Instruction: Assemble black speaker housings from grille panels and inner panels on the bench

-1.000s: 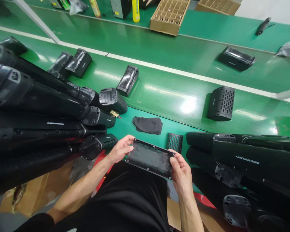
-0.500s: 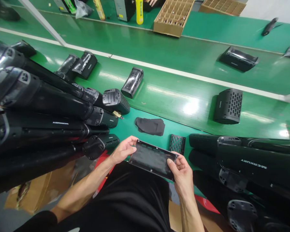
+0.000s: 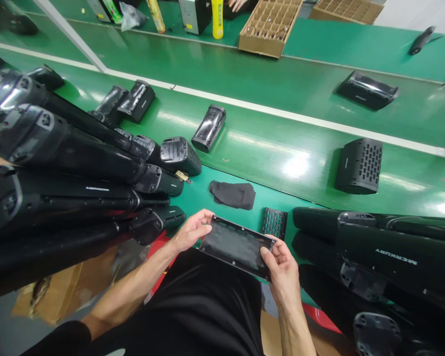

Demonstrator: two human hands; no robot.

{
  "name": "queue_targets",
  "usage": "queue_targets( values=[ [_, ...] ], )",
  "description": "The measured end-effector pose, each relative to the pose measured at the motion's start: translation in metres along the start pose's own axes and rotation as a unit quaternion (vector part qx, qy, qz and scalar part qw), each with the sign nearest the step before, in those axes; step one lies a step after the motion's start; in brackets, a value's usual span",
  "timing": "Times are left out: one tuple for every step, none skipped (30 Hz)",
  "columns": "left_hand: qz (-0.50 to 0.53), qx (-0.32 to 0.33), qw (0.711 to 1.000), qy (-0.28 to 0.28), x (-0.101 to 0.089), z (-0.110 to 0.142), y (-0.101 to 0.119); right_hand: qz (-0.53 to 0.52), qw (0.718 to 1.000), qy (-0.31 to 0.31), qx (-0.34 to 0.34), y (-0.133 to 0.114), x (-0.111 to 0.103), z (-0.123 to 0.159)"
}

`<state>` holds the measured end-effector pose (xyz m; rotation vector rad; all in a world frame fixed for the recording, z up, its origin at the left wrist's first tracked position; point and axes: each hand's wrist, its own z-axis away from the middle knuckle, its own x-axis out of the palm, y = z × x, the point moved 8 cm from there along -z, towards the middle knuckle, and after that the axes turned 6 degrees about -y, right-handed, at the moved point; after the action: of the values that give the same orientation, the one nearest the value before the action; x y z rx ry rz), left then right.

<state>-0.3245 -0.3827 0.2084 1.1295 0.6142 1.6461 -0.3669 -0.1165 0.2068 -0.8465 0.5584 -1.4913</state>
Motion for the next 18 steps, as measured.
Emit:
queue_targets(
  values=[
    [0.003,-0.002,1.000,0.000,-0.001,0.000,-0.001,0.004,1.000,0.000,-0.003,-0.001,0.000,0.000],
    [0.008,-0.002,1.000,-0.001,-0.001,0.000,-0.002,0.008,1.000,0.000,-0.004,-0.002,0.001,0.001],
    [0.014,0.001,1.000,-0.003,-0.002,0.001,-0.001,0.012,1.000,-0.001,-0.005,-0.003,0.001,0.002],
    [0.021,0.005,1.000,-0.009,-0.002,0.001,-0.001,0.015,1.000,-0.003,-0.004,-0.005,0.002,0.003],
    [0.028,0.010,0.999,-0.020,-0.001,0.002,0.000,0.018,1.000,-0.004,-0.004,-0.006,0.003,0.004],
    [0.036,0.013,0.999,-0.034,0.001,0.003,0.001,0.021,1.000,-0.004,-0.004,-0.008,0.003,0.004],
    [0.044,0.015,0.998,-0.050,0.003,0.004,0.001,0.024,1.000,-0.004,-0.004,-0.010,0.003,0.005],
    [0.052,0.015,0.996,-0.067,0.005,0.005,0.002,0.029,1.000,-0.002,-0.007,-0.012,0.003,0.006],
    [0.058,0.015,0.995,-0.080,0.007,0.005,0.002,0.036,0.999,-0.001,-0.012,-0.015,0.003,0.007],
    [0.063,0.015,0.994,-0.089,0.009,0.006,0.003,0.044,0.999,0.000,-0.019,-0.017,0.003,0.007],
    [0.066,0.016,0.993,-0.094,0.010,0.006,0.003,0.053,0.998,-0.001,-0.025,-0.019,0.004,0.008],
    [0.067,0.017,0.993,-0.096,0.010,0.006,0.004,0.062,0.998,-0.003,-0.031,-0.021,0.004,0.008],
    [0.068,0.017,0.993,-0.096,0.011,0.006,0.004,0.069,0.997,-0.004,-0.036,-0.023,0.005,0.008],
    [0.069,0.015,0.993,-0.096,0.011,0.006,0.005,0.076,0.996,-0.005,-0.040,-0.023,0.005,0.008],
    [0.071,0.013,0.993,-0.095,0.012,0.005,0.005,0.080,0.996,-0.005,-0.043,-0.024,0.005,0.008],
    [0.073,0.012,0.993,-0.095,0.012,0.005,0.005,0.083,0.996,-0.004,-0.044,-0.024,0.004,0.008],
    [0.074,0.011,0.993,-0.096,0.012,0.005,0.005,0.083,0.996,-0.004,-0.043,-0.024,0.004,0.008],
    [0.073,0.010,0.992,-0.098,0.012,0.005,0.005,0.079,0.996,-0.004,-0.040,-0.023,0.004,0.008]
  ],
)
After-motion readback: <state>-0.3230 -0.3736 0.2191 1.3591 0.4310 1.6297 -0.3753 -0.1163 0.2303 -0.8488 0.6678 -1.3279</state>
